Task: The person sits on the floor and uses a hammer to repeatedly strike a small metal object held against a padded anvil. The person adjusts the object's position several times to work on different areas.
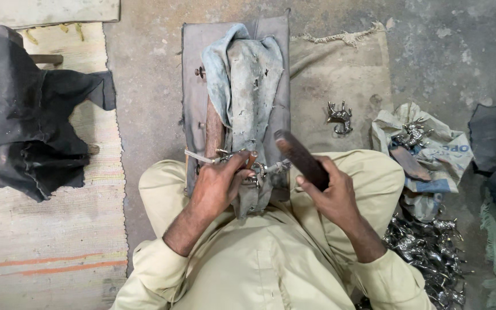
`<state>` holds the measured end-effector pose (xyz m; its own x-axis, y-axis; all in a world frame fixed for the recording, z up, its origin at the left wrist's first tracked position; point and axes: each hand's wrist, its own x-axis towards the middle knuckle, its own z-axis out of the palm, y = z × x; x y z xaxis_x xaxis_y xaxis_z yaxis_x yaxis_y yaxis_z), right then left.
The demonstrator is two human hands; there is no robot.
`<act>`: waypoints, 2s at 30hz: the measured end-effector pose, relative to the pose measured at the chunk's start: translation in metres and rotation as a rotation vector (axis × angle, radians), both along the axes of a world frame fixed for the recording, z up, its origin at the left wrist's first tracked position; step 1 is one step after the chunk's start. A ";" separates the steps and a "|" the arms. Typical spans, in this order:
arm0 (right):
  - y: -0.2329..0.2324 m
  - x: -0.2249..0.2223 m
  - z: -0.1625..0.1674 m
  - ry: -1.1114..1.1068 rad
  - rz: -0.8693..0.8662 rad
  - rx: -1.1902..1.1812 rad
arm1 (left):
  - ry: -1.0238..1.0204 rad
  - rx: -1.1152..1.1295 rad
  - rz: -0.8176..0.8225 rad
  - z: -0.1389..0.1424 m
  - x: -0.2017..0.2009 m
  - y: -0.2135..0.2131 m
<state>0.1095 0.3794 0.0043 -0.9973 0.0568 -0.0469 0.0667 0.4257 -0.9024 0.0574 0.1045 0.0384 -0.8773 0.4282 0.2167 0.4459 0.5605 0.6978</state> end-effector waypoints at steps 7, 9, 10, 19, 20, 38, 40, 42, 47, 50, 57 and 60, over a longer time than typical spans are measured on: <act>0.021 -0.024 0.052 0.477 0.177 0.621 | 0.101 -0.104 0.001 -0.001 0.000 0.001; 0.023 -0.029 0.062 0.479 0.199 0.609 | 0.121 -0.110 -0.022 -0.001 -0.001 0.001; 0.024 -0.031 0.066 0.479 0.223 0.600 | 0.108 -0.121 -0.018 -0.001 -0.001 0.001; 0.020 -0.023 0.064 0.414 0.215 0.760 | 0.158 -0.088 -0.099 -0.009 -0.002 -0.005; 0.020 -0.022 0.063 0.431 0.195 0.703 | 0.165 -0.084 -0.135 -0.010 -0.003 -0.006; 0.022 -0.004 0.052 0.442 0.022 0.527 | 0.235 -0.114 -0.223 -0.019 -0.004 -0.011; 0.022 -0.002 0.052 0.218 -0.114 0.278 | 0.260 -0.155 -0.238 -0.018 -0.005 -0.012; 0.023 -0.002 0.051 0.361 0.060 0.599 | 0.247 -0.178 -0.229 -0.017 -0.005 -0.013; 0.029 -0.006 0.050 0.270 0.155 0.600 | 0.192 0.122 -0.015 -0.010 0.001 -0.013; 0.028 -0.012 0.047 -0.013 0.156 0.491 | -0.008 0.228 0.117 -0.006 0.003 -0.011; 0.019 -0.020 0.033 -0.054 0.253 0.390 | 0.073 0.040 -0.080 -0.002 -0.003 -0.006; 0.016 -0.019 0.032 0.139 0.191 0.356 | 0.103 -0.018 -0.119 -0.002 -0.003 -0.005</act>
<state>0.0905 0.3952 0.0361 -0.9869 -0.1416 0.0779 -0.1558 0.7053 -0.6916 0.0543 0.0995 0.0363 -0.7940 0.5322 0.2939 0.5783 0.5119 0.6352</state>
